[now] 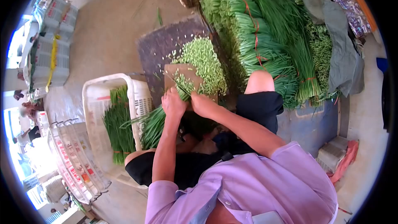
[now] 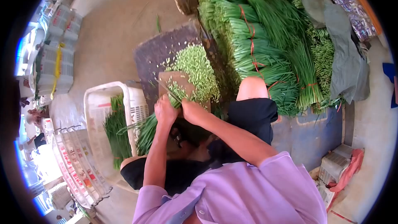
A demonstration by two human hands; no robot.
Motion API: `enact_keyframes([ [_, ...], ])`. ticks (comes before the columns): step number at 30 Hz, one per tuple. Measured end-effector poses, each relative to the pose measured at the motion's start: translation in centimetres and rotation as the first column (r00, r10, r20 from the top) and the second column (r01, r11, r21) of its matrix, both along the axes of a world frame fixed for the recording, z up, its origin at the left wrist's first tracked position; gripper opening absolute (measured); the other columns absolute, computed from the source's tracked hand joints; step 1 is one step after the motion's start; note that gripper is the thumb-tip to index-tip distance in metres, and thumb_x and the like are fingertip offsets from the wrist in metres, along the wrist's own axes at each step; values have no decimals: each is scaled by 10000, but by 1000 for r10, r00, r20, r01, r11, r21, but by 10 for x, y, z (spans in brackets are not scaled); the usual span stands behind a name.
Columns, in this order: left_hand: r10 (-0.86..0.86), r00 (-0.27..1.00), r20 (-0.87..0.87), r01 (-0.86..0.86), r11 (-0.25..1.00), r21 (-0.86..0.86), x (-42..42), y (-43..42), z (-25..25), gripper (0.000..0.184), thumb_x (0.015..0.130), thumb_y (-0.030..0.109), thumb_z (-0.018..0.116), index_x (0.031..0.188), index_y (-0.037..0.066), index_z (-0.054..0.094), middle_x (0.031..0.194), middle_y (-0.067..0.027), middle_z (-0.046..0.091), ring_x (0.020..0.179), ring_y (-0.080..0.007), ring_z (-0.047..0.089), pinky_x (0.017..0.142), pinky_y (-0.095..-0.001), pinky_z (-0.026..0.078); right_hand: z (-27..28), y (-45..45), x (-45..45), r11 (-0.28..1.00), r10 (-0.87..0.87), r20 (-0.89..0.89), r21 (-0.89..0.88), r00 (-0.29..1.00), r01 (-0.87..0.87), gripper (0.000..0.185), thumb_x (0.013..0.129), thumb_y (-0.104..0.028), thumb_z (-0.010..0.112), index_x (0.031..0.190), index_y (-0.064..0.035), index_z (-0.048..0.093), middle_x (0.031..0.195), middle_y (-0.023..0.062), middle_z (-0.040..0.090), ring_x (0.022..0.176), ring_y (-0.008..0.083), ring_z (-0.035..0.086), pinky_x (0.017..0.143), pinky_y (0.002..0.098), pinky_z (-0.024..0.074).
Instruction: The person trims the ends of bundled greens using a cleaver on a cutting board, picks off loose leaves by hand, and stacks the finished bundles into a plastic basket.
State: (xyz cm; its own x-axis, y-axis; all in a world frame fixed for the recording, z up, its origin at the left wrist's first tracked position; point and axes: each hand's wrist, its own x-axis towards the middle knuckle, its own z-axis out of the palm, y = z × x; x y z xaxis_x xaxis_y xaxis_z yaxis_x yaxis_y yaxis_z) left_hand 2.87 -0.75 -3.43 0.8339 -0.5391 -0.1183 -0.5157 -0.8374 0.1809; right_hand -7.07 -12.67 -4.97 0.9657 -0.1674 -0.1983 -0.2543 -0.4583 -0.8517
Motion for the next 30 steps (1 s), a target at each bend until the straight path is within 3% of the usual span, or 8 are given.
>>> enact_keyframes([
  [5,25,998,-51,-27,999,-33,-2,-10,15,550,577,209,882,1002,23,587,1037,-186,674,1034,-387,632,910,-467,487,-4,-30,26,996,49,11,-79,999,-48,188,934,-83,452,1033,66,509,834,318,646,833,497,652,741,574,508],
  [9,11,997,-79,-13,1000,-20,-7,-10,19,599,552,230,907,1018,23,592,1059,-188,678,1052,-376,636,922,-465,485,7,-54,10,991,-107,27,-81,994,108,257,959,-199,533,1041,44,511,842,308,646,829,491,642,724,573,495],
  [12,32,996,-87,-31,999,13,-5,-13,16,607,555,252,920,1016,23,597,1063,-185,681,1059,-366,640,923,-464,486,12,-58,-10,982,119,99,-160,988,-102,273,955,-207,542,1054,44,499,798,316,627,772,507,620,709,579,483],
  [20,-10,1000,5,9,999,46,-11,-10,5,611,605,368,907,1017,35,604,1034,-179,686,1011,-352,661,867,-455,520,40,-72,-31,958,255,49,-148,966,-245,255,937,-165,519,1083,43,534,851,300,656,797,488,642,733,572,497],
  [22,26,999,-41,-21,994,104,-13,-12,6,559,654,400,870,1004,47,614,1010,-166,691,957,-334,680,805,-450,549,57,-76,-21,943,307,-176,-77,935,-324,254,914,-148,500,1078,32,570,877,303,661,808,475,654,730,558,512],
  [25,108,994,32,-111,989,97,-25,-8,-1,343,706,254,804,959,82,649,939,-150,691,897,-304,702,761,-435,570,19,-75,-7,912,372,-220,-93,902,-399,298,909,-178,529,1116,32,568,991,331,643,942,484,636,817,530,501],
  [28,76,994,79,-69,994,-88,4,-32,-4,295,636,195,769,876,62,658,866,-138,701,816,-298,718,729,-426,571,-3,-98,45,919,372,54,-164,927,-360,375,895,-149,572,1231,17,556,1026,315,647,1009,481,617,881,509,484],
  [30,-11,995,94,25,988,-153,15,-24,-17,386,622,208,738,948,46,610,921,-157,665,935,-325,669,864,-429,515,-39,-104,64,928,335,-1,-171,942,-330,323,888,-107,566,1187,15,556,869,263,645,777,426,658,713,483,519],
])
